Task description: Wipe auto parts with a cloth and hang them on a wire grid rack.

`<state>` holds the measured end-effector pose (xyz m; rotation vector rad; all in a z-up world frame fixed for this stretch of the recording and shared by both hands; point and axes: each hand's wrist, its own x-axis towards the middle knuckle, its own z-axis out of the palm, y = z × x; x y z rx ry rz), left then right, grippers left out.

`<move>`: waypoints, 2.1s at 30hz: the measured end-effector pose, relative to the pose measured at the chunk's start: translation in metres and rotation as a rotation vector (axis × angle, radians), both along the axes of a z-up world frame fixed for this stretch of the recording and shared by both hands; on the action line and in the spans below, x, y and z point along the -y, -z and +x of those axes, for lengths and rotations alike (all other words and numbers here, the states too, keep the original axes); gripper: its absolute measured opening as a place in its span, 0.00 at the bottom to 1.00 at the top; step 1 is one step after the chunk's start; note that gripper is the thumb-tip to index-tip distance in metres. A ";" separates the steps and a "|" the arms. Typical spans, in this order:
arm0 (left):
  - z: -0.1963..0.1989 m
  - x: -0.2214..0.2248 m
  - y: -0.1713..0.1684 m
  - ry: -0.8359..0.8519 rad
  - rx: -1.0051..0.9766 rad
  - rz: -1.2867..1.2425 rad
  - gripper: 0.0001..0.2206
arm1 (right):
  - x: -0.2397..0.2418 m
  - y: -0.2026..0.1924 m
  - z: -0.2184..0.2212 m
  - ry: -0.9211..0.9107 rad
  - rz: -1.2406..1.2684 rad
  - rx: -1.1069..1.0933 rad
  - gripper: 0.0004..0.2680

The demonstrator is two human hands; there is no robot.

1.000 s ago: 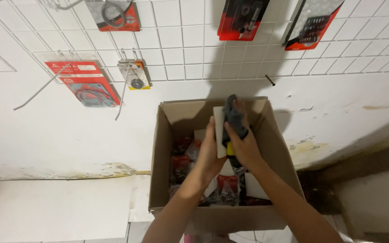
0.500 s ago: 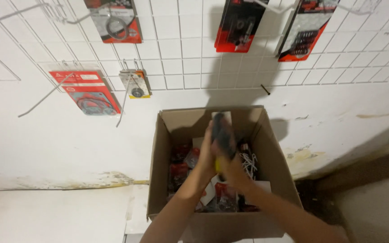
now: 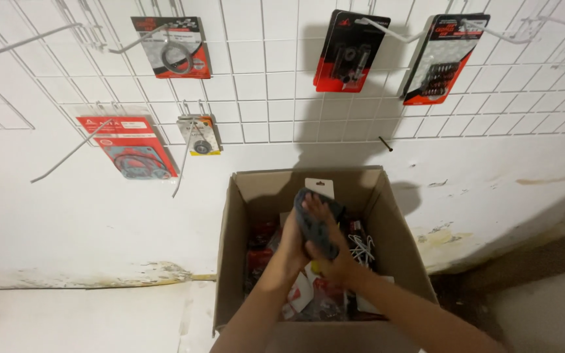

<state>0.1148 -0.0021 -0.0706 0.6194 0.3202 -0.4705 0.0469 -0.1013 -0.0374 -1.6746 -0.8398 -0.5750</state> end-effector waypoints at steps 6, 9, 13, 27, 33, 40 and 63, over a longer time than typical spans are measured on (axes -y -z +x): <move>-0.042 -0.001 -0.086 0.063 0.036 0.000 0.25 | 0.015 0.043 0.036 0.335 0.218 -0.426 0.16; 0.089 0.016 0.188 -0.046 0.160 -0.384 0.20 | -0.002 0.007 0.007 0.124 -0.186 0.027 0.26; -0.035 -0.004 -0.076 0.063 -0.014 0.066 0.18 | 0.015 -0.002 0.026 0.095 -0.064 0.125 0.16; -0.030 -0.001 -0.038 0.173 0.165 -0.268 0.23 | 0.024 0.017 0.039 0.329 0.159 -0.401 0.23; -0.040 -0.002 -0.073 0.118 0.035 -0.038 0.25 | 0.009 -0.001 -0.006 0.016 -0.236 -0.006 0.26; -0.033 -0.004 -0.055 0.077 0.026 -0.091 0.25 | 0.019 0.022 0.027 0.281 -0.090 -0.205 0.24; -0.016 -0.008 -0.006 0.020 0.148 -0.051 0.13 | 0.011 0.011 0.014 0.186 -0.162 0.024 0.24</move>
